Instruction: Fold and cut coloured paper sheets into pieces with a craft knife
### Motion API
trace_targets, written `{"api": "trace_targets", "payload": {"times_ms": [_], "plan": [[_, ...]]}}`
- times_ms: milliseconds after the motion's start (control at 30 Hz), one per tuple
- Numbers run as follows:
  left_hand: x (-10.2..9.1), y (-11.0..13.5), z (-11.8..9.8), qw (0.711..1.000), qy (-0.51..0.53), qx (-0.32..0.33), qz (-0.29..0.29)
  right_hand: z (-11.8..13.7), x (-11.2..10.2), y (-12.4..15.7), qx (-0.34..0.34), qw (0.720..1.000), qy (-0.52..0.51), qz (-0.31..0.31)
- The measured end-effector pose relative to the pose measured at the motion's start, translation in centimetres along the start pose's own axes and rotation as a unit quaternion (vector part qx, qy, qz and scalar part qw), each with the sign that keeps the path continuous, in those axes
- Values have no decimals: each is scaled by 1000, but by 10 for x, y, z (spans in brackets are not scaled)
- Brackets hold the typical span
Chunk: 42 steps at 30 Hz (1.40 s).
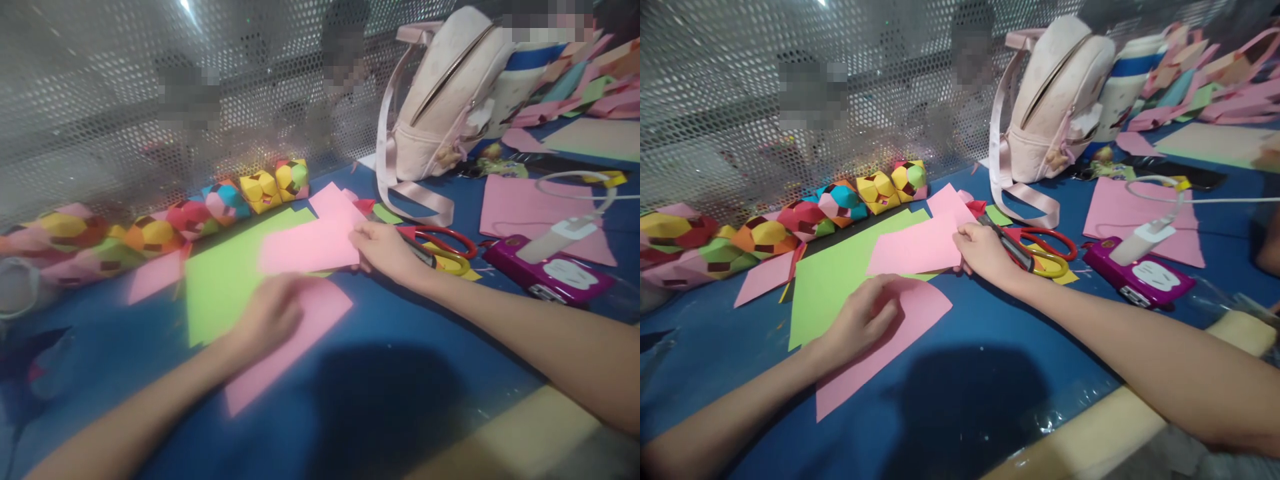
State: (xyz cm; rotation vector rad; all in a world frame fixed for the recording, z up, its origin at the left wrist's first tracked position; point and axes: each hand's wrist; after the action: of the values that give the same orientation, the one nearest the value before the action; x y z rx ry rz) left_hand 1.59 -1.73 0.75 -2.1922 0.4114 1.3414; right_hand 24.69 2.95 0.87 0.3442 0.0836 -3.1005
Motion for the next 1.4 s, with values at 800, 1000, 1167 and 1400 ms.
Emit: {"api": "trace_targets", "payload": {"times_ms": [800,1000,1167,1400], "plan": [[4,-10,3,959,222,-174,-19,9,-10,9,-48,998,11,45],[9,-9,7,932,270,-233,-67,5,-1,13,-2,980,-192,41],[13,-8,8,926,281,-238,-88,5,4,18,-8,990,-126,63],[14,-8,7,923,297,-230,-79,2,4,18,-16,995,-67,69]]}}
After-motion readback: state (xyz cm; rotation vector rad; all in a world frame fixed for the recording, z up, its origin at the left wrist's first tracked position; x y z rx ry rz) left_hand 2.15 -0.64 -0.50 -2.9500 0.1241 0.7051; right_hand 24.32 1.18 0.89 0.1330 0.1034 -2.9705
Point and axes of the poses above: each hand's wrist, its own y-axis away from the middle knuckle, its own x-axis out of the palm, z = x × y, and after that the axes turned 5 degrees about -y, right-handed
